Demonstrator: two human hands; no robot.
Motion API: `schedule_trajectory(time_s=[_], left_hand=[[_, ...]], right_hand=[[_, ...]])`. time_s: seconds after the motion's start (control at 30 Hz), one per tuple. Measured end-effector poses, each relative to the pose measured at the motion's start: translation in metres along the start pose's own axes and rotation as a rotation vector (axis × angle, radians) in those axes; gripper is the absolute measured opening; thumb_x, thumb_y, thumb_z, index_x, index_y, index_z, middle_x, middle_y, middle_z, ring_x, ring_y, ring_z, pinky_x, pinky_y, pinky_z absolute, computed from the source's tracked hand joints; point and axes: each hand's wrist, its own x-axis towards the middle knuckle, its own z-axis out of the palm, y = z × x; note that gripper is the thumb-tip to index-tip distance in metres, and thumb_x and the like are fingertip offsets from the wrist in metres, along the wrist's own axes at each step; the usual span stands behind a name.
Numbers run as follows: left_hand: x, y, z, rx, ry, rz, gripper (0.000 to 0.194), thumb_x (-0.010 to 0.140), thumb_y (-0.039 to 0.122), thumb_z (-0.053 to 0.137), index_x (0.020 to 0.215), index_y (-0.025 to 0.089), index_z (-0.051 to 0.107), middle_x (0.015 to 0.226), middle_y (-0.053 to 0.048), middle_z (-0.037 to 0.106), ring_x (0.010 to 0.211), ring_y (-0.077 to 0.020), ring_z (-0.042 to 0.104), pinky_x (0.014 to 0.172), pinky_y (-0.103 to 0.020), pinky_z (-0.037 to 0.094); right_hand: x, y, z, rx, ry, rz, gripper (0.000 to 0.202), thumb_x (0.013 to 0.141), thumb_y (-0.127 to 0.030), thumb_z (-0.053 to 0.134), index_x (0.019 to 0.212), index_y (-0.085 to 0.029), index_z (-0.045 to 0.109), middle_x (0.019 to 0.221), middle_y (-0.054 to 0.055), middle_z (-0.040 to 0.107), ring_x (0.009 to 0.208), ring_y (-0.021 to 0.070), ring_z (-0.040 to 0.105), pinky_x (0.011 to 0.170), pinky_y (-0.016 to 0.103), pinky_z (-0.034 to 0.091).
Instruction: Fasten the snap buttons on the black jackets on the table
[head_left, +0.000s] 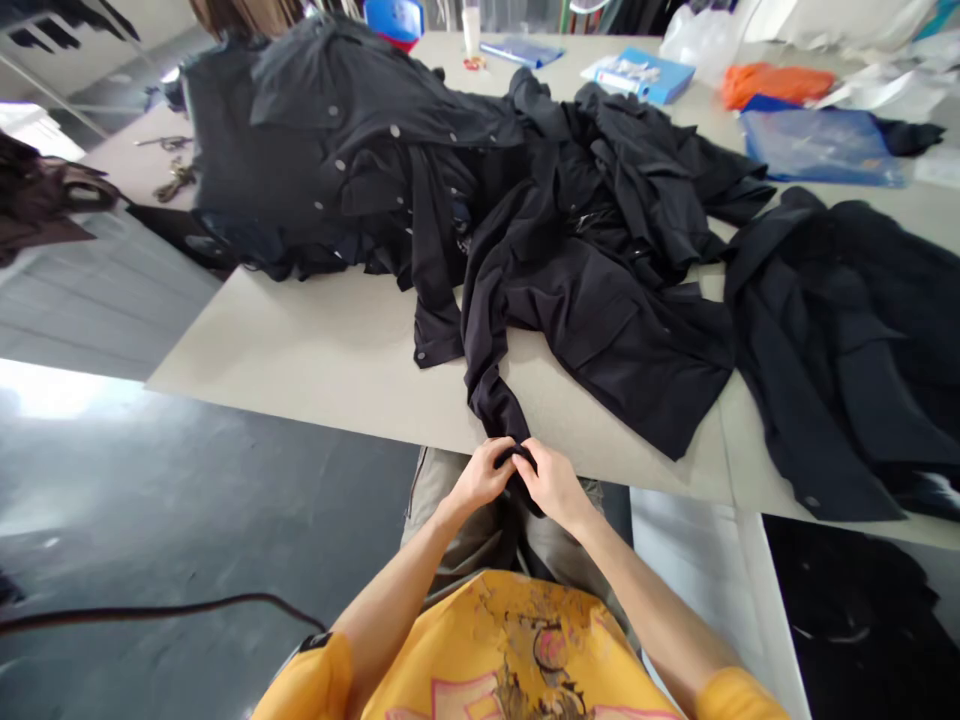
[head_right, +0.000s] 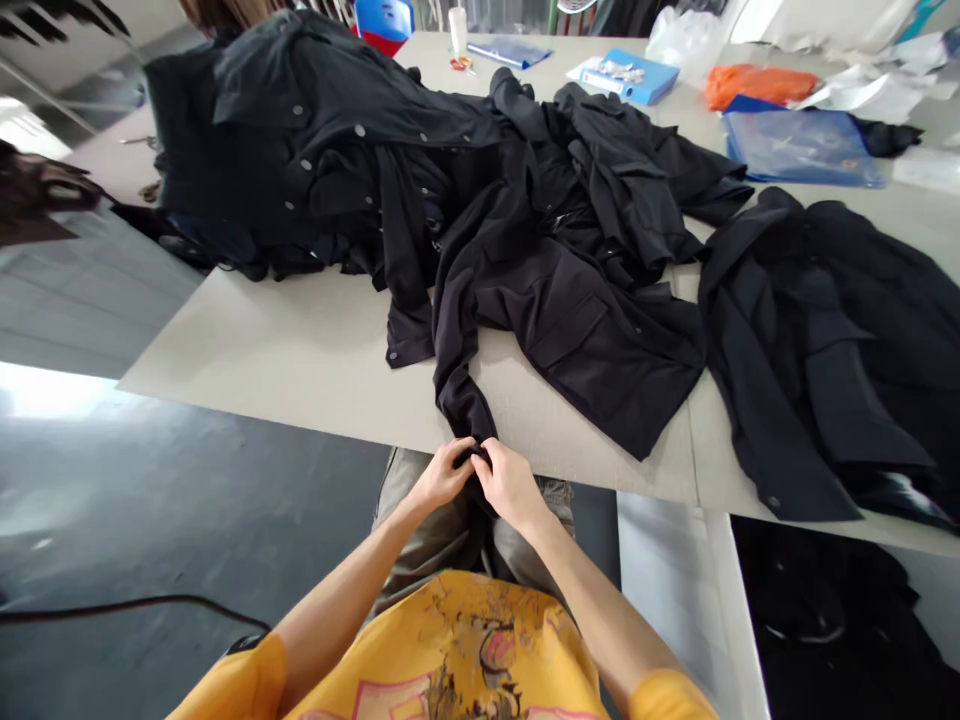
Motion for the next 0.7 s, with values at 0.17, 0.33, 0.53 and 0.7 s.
schedule_trajectory(time_s=[0.17, 0.33, 0.53, 0.7], left_hand=[[0.010, 0.030, -0.015, -0.041, 0.022, -0.058, 0.017, 0.093, 0.033, 0.054, 0.094, 0.019, 0.063, 0.086, -0.002, 0.068, 0.081, -0.0170, 0.062, 0.077, -0.027, 0.049], [0.024, 0.062, -0.041, 0.021, -0.152, -0.083, 0.022, 0.090, 0.039, 0.060, 0.093, 0.019, 0.067, 0.087, -0.001, 0.070, 0.082, -0.0176, 0.064, 0.075, -0.025, 0.049], [0.038, 0.058, -0.082, 0.149, -0.001, 0.022, 0.021, 0.088, 0.038, 0.059, 0.087, 0.018, 0.065, 0.086, -0.002, 0.066, 0.081, -0.0182, 0.061, 0.077, -0.028, 0.048], [0.056, 0.054, -0.145, 0.138, 0.873, 0.005, 0.034, 0.088, 0.051, 0.056, 0.083, 0.018, 0.054, 0.076, 0.000, 0.056, 0.080, -0.0198, 0.058, 0.076, -0.031, 0.049]], right_hand=[[0.001, -0.004, -0.017, 0.373, 0.127, 0.045, 0.022, 0.097, -0.034, 0.049, 0.110, -0.019, 0.057, 0.103, 0.008, 0.069, 0.097, 0.0213, 0.067, 0.086, 0.031, 0.050], [-0.004, -0.002, -0.049, 0.502, 0.178, 0.029, 0.026, 0.099, -0.041, 0.046, 0.103, -0.020, 0.062, 0.096, 0.004, 0.070, 0.090, 0.0182, 0.067, 0.079, 0.027, 0.050], [-0.003, 0.053, -0.120, 0.006, 0.479, -0.043, 0.029, 0.098, -0.033, 0.041, 0.085, -0.019, 0.063, 0.089, 0.008, 0.068, 0.088, 0.0213, 0.063, 0.082, 0.032, 0.048], [0.018, 0.144, -0.176, -0.369, 0.695, 0.089, 0.032, 0.092, -0.032, 0.047, 0.115, -0.014, 0.062, 0.120, 0.018, 0.064, 0.113, 0.0302, 0.058, 0.100, 0.045, 0.044]])
